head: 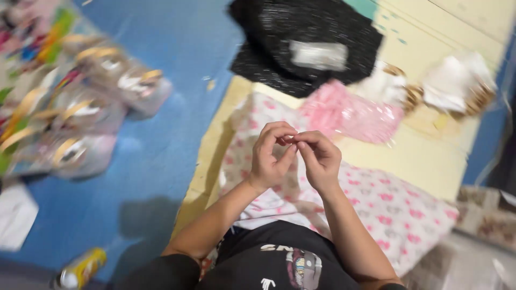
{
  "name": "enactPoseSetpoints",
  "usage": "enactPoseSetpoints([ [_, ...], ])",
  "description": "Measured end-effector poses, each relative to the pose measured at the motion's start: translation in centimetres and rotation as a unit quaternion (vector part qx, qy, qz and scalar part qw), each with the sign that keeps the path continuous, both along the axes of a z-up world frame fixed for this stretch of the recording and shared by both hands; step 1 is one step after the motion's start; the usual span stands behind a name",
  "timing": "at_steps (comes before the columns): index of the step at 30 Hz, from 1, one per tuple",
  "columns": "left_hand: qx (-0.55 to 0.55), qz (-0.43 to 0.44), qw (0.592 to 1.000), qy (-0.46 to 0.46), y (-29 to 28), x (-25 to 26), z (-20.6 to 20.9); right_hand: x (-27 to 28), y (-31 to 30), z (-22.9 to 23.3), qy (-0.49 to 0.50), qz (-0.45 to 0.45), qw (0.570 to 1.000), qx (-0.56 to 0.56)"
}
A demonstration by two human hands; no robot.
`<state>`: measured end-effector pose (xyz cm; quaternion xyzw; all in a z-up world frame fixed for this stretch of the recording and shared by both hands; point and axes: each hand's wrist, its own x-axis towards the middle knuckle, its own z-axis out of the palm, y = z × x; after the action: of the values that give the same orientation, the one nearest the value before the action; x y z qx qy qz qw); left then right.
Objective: The person assembles candle jars by placing a wick into a glass jar, wrapping a paper label around the jar, and securing it with tape. They also cut open a plastic-wrapped box to retrieve a jar and wick.
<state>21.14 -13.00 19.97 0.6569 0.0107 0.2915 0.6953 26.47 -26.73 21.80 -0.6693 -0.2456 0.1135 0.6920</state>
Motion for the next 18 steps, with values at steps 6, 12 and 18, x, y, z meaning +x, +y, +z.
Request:
enactPoseSetpoints([
  [6,0.041,-0.174,0.984,0.021,-9.4,4.1,2.5,-0.7,-11.3,-0.1,-0.015,-0.215,0.976,-0.008],
  [12,0.091,-0.299,0.950,0.007,-17.7,5.7,2.5,-2.1,-20.0,-3.8,-0.064,-0.359,0.930,-0.038],
  [18,0.127,-0.366,0.921,0.049,-26.6,6.7,0.7,-3.4,-26.0,-4.2,-0.148,-0.509,0.835,-0.150],
])
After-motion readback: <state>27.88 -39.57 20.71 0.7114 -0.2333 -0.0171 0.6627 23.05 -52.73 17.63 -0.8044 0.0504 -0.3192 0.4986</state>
